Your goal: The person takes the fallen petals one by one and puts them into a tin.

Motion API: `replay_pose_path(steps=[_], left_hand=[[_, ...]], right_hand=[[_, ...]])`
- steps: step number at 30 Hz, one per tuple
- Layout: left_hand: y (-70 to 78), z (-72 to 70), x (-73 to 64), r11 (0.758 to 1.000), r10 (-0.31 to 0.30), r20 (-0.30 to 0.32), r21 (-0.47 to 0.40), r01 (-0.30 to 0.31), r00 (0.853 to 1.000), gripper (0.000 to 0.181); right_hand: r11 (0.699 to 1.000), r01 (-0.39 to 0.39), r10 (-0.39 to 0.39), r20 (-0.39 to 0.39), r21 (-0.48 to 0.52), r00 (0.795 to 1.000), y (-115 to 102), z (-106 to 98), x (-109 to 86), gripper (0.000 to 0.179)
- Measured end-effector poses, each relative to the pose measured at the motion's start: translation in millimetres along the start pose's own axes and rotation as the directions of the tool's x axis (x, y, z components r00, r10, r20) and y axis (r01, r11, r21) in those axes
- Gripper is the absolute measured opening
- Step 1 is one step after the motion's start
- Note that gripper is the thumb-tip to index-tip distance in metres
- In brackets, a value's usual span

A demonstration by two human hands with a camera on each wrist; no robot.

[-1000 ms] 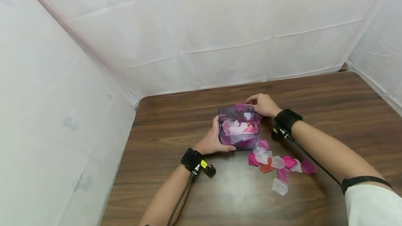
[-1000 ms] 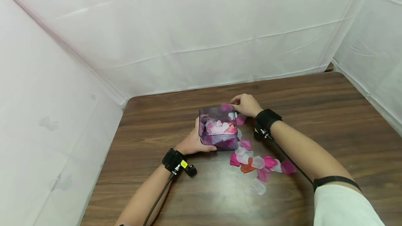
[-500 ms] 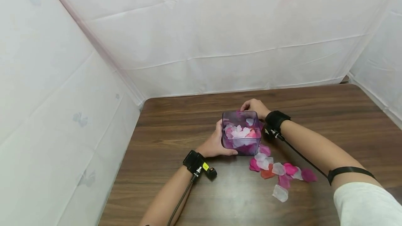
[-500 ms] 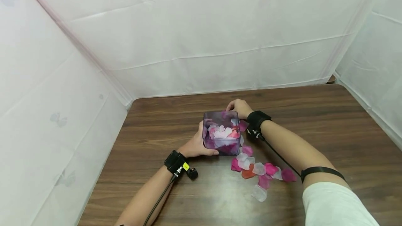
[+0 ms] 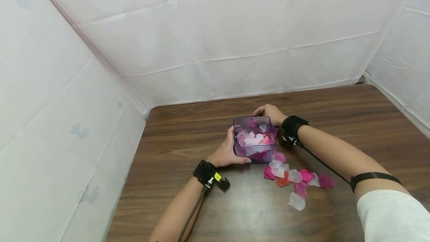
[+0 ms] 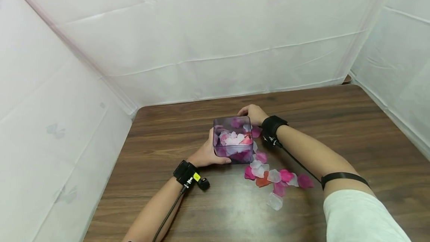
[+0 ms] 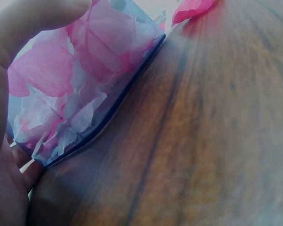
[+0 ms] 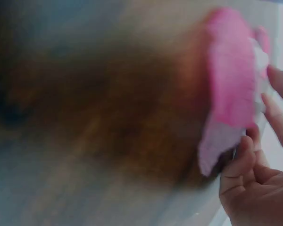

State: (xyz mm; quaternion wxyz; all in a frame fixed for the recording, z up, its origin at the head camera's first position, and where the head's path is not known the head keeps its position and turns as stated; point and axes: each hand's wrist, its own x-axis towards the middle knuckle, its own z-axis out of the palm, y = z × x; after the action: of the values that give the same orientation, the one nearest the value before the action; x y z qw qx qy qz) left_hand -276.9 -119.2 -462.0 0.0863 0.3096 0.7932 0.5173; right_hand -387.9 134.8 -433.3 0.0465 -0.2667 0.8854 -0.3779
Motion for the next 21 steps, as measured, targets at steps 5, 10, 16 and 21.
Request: replay_pose_path(steps=[5, 10, 16, 21], left_hand=[[0.5, 0.5, 0.6, 1.0, -0.001, 0.009, 0.003, 0.001, 1.0, 0.123], [-4.2, 0.9, 2.1, 1.0, 0.011, 0.005, 0.01, -0.011, 1.0, 0.122], [-6.2, -0.3, 3.5, 0.999, 0.05, 0.001, 0.014, -0.05, 0.999, 0.12], [-6.0, -1.9, 3.1, 0.999, 0.051, -0.015, 0.013, -0.051, 0.999, 0.121]], right_hand=[[0.993, 0.112, -0.112, -0.013, 0.024, 0.994, 3.3, 3.3, 1.0, 0.032], [0.993, 0.115, -0.114, -0.026, 0.036, 0.993, -0.5, -0.6, -1.5, 0.031], [0.996, -0.065, 0.069, -0.066, 0.064, 0.995, -14.2, -16.4, -5.6, 0.018], [0.988, -0.09, 0.11, -0.167, 0.126, 0.98, -23.7, -39.2, -15.7, 0.02]])
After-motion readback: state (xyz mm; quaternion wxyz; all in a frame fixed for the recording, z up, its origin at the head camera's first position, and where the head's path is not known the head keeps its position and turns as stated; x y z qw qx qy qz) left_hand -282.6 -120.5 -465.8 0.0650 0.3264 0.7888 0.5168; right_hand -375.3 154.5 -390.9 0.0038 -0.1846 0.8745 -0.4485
